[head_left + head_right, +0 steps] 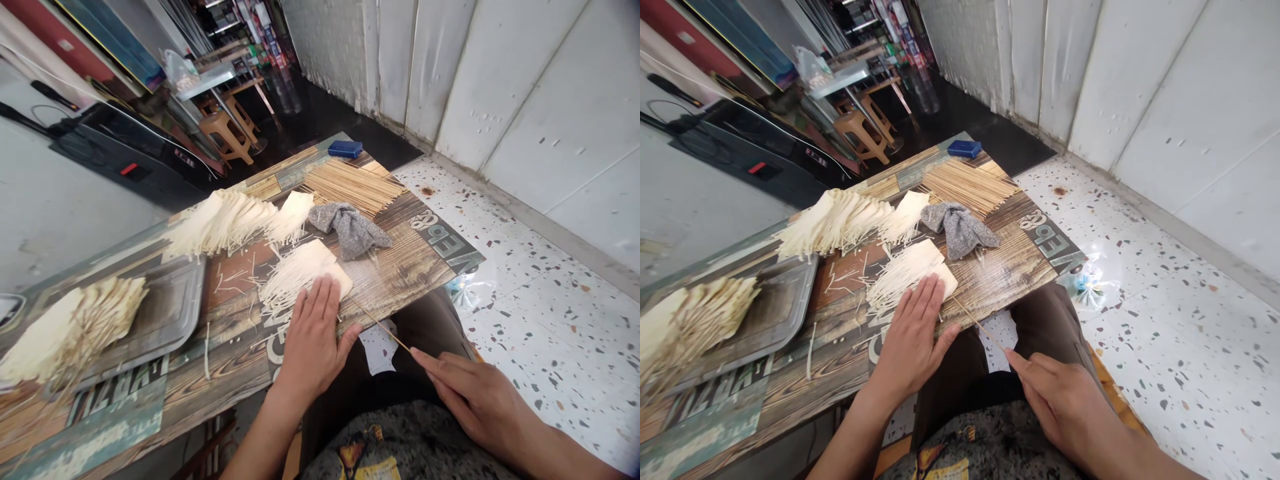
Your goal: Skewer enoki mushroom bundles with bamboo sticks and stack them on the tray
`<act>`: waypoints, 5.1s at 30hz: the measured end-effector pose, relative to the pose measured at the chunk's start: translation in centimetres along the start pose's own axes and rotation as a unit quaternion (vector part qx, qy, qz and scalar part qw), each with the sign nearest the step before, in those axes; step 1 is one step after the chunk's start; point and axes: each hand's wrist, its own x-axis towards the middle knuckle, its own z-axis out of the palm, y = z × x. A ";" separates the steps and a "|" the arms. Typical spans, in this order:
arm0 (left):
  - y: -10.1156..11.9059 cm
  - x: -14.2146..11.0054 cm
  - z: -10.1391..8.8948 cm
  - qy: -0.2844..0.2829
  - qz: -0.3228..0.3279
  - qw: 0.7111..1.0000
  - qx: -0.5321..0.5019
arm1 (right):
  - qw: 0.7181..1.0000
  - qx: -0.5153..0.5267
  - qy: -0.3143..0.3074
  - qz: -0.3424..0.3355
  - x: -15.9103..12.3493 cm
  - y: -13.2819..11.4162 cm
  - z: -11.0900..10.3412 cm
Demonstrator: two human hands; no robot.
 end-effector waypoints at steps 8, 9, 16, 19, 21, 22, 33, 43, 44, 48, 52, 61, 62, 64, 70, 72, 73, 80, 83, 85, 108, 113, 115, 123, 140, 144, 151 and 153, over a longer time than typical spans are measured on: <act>0.0 -0.1 0.1 0.001 -0.002 1.000 -0.003 | 1.000 -0.009 0.007 -0.004 0.1 -0.1 -0.2; 0.0 0.0 0.1 0.001 -0.002 1.000 -0.003 | 1.000 -0.009 0.006 -0.002 0.1 -0.2 -0.2; 0.1 0.0 -0.1 0.000 -0.004 1.000 -0.010 | 1.000 0.004 0.004 0.003 0.2 -0.1 0.0; 0.1 0.0 -0.1 -0.001 -0.006 1.000 -0.011 | 1.000 0.008 0.007 0.002 0.2 -0.1 0.1; 0.1 0.1 -0.1 -0.004 -0.007 1.000 -0.010 | 1.000 0.009 0.005 0.003 0.2 -0.1 0.1; 0.1 0.0 -0.1 -0.006 -0.008 1.000 -0.010 | 1.000 0.010 0.004 0.005 0.2 -0.2 0.1; 0.1 0.1 -0.1 -0.004 -0.006 1.000 -0.006 | 1.000 0.007 0.022 0.006 0.4 -0.3 0.2; 0.0 0.0 -0.1 0.001 -0.006 1.000 -0.014 | 0.999 0.013 0.029 0.010 0.9 -0.6 0.1; 0.0 0.0 -0.1 0.000 -0.007 1.000 -0.015 | 0.999 0.012 0.028 0.009 0.9 -0.6 0.1; 0.0 0.1 -0.1 -0.009 -0.007 1.000 -0.013 | 1.000 0.010 0.026 0.006 0.6 -0.5 0.0; 0.1 0.0 -0.2 -0.008 -0.008 1.000 -0.013 | 1.000 0.010 0.028 0.006 0.8 -0.6 -0.1; 0.1 0.0 -0.1 -0.007 -0.007 1.000 -0.008 | 0.999 0.018 0.036 0.002 1.1 -0.7 0.1; 0.1 0.1 -0.1 -0.007 -0.007 1.000 -0.007 | 0.999 0.017 0.036 0.002 1.1 -0.6 0.1; 0.2 0.1 0.0 -0.008 -0.008 1.000 -0.006 | 0.999 0.015 0.029 0.003 1.0 -0.6 0.1; 0.1 0.0 0.0 -0.007 -0.010 1.000 -0.008 | 1.000 0.014 0.018 0.007 1.0 -0.5 0.2; 0.2 0.0 0.0 -0.007 -0.010 1.000 -0.006 | 1.000 0.010 0.019 0.004 1.0 -0.4 0.2; 0.2 -0.1 0.0 -0.006 -0.010 1.000 -0.005 | 1.000 0.008 0.018 0.002 1.0 -0.4 0.2; 0.2 -0.1 0.0 0.000 -0.005 1.000 -0.001 | 1.000 0.001 0.006 -0.001 0.5 -0.1 0.2; 0.2 -0.1 0.0 0.000 -0.005 1.000 0.002 | 1.000 -0.001 0.005 -0.005 0.5 0.1 0.1; 0.2 0.0 0.0 0.000 -0.004 1.000 0.004 | 1.000 -0.010 -0.010 0.001 0.8 0.0 0.0; 0.1 0.0 -0.2 -0.004 0.011 1.000 0.004 | 0.989 -0.136 -0.008 -0.064 4.3 -1.0 0.9; 0.1 0.1 -0.3 -0.007 0.016 1.000 0.004 | 0.989 -0.134 0.002 -0.064 4.5 -1.1 1.0; 0.1 0.1 -0.3 -0.006 0.019 1.000 0.003 | 0.990 -0.130 0.007 -0.062 4.6 -1.2 1.0; 0.0 0.0 -0.1 0.002 0.020 1.000 0.002 | 0.989 -0.133 0.003 -0.066 5.3 -1.7 1.1; 0.0 0.1 -0.4 -0.010 0.016 1.000 -0.016 | 0.987 -0.145 0.023 -0.064 5.7 -1.4 2.6; 0.0 0.1 -0.4 -0.008 0.014 1.000 -0.022 | 0.983 -0.163 0.039 -0.074 6.0 -1.8 2.9; 0.0 0.2 -0.3 -0.005 0.012 1.000 -0.023 | 0.977 -0.190 0.056 -0.076 6.5 -2.0 3.7; 0.0 0.2 -0.3 -0.005 0.010 1.000 -0.025 | 0.975 -0.201 0.055 -0.075 6.6 -2.1 3.8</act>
